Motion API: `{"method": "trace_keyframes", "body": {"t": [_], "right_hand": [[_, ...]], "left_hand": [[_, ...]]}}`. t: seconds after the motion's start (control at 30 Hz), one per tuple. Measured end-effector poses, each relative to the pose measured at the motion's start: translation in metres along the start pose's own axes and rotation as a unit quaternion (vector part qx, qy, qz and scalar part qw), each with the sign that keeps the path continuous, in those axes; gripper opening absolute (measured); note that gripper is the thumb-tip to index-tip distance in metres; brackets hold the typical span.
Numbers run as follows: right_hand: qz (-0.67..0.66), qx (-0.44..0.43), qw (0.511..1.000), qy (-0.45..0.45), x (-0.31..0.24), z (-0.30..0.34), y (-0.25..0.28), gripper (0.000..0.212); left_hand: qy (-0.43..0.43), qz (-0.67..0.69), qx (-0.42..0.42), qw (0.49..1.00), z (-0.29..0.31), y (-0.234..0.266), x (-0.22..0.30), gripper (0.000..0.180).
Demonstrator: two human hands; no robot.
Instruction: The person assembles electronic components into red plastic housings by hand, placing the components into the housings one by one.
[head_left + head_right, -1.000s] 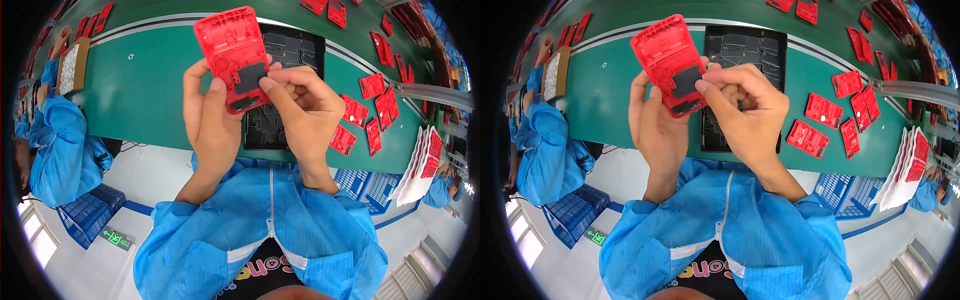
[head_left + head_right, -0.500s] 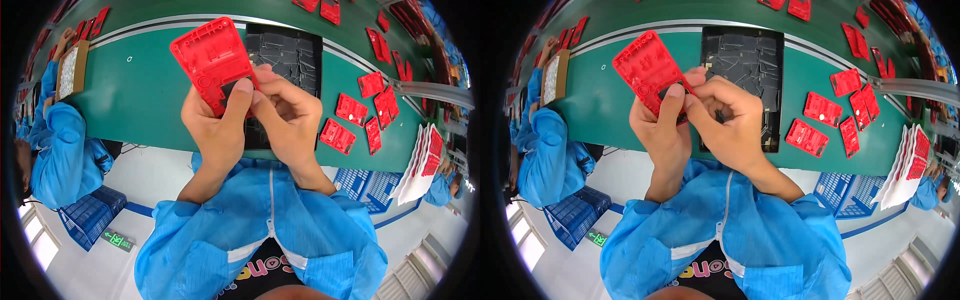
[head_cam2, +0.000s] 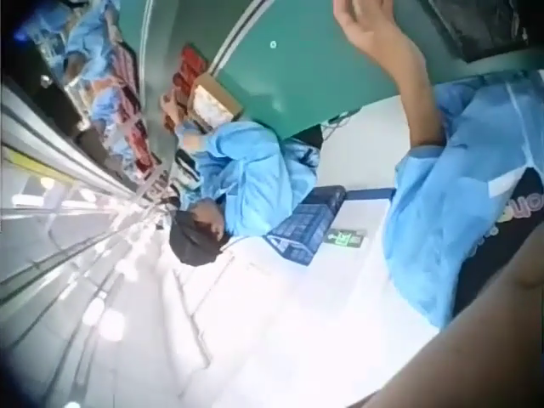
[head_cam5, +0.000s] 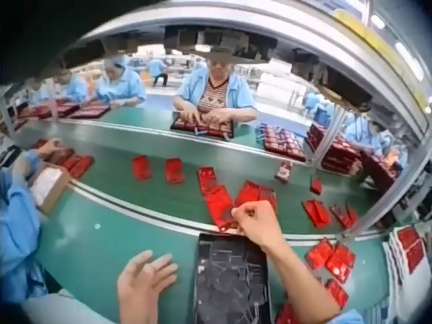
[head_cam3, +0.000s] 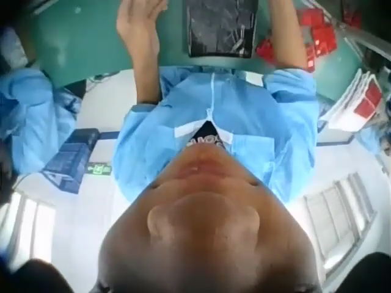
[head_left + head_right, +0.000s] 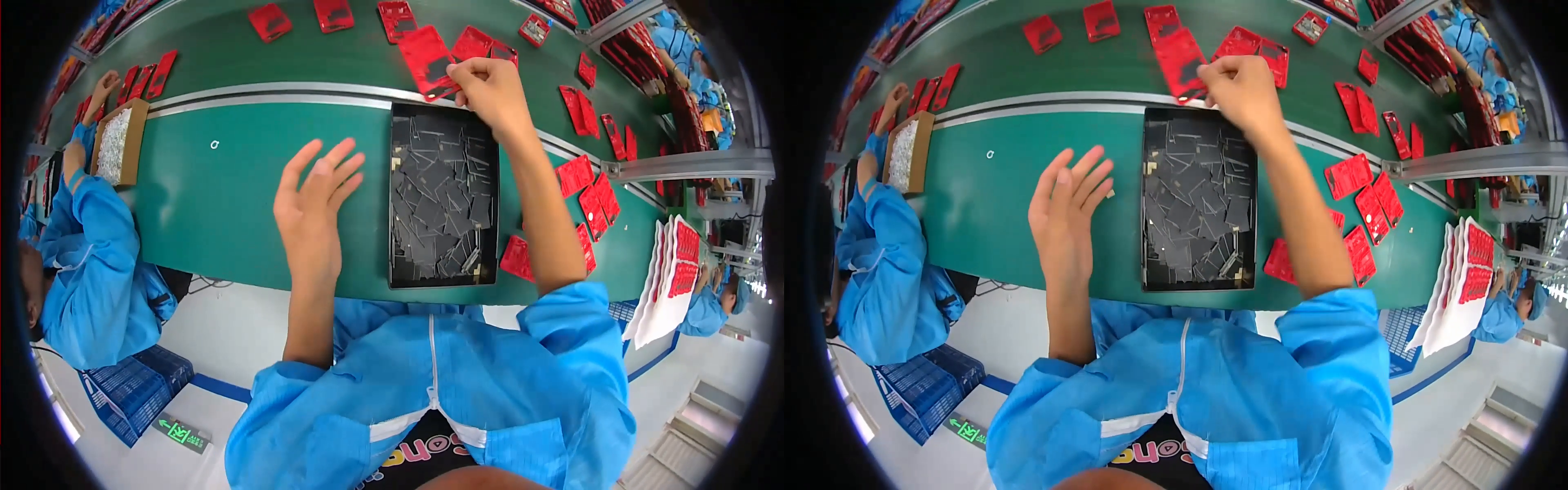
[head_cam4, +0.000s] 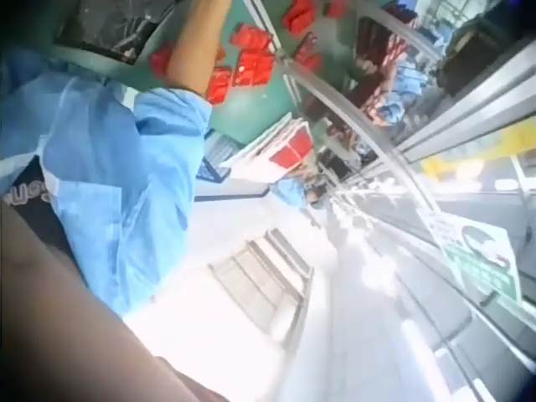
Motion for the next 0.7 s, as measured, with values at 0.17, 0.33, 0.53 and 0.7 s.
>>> {"method": "trace_keyframes", "body": {"t": [0.17,0.33,0.53,0.7], "right_hand": [[-0.009,-0.149,0.982,-0.119,0.041,-0.051,-0.033,0.023],[0.172,0.02,0.985,-0.015,0.049,-0.112,0.004,0.03],[0.379,-0.048,0.924,-0.026,0.037,-0.105,-0.006,0.07],[0.493,0.041,0.865,0.077,0.04,-0.113,-0.035,0.073]], "left_hand": [[0.014,-0.019,0.024,0.999,0.0,0.02,0.004,0.044],[-0.011,-0.057,0.044,0.997,-0.002,0.037,0.02,0.04],[-0.014,-0.055,0.07,0.996,-0.011,0.042,0.02,0.035],[0.012,-0.097,-0.026,0.995,-0.006,0.006,0.011,0.033]]}}
Point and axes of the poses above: each hand's wrist, its own z-axis away from the middle knuckle, its own y-axis out of the back of the hand, x = y × z, the point moved 5 cm from there along -z, towards the middle knuckle, and after that the axes turned 9 degrees about x, right-handed, at the moved point
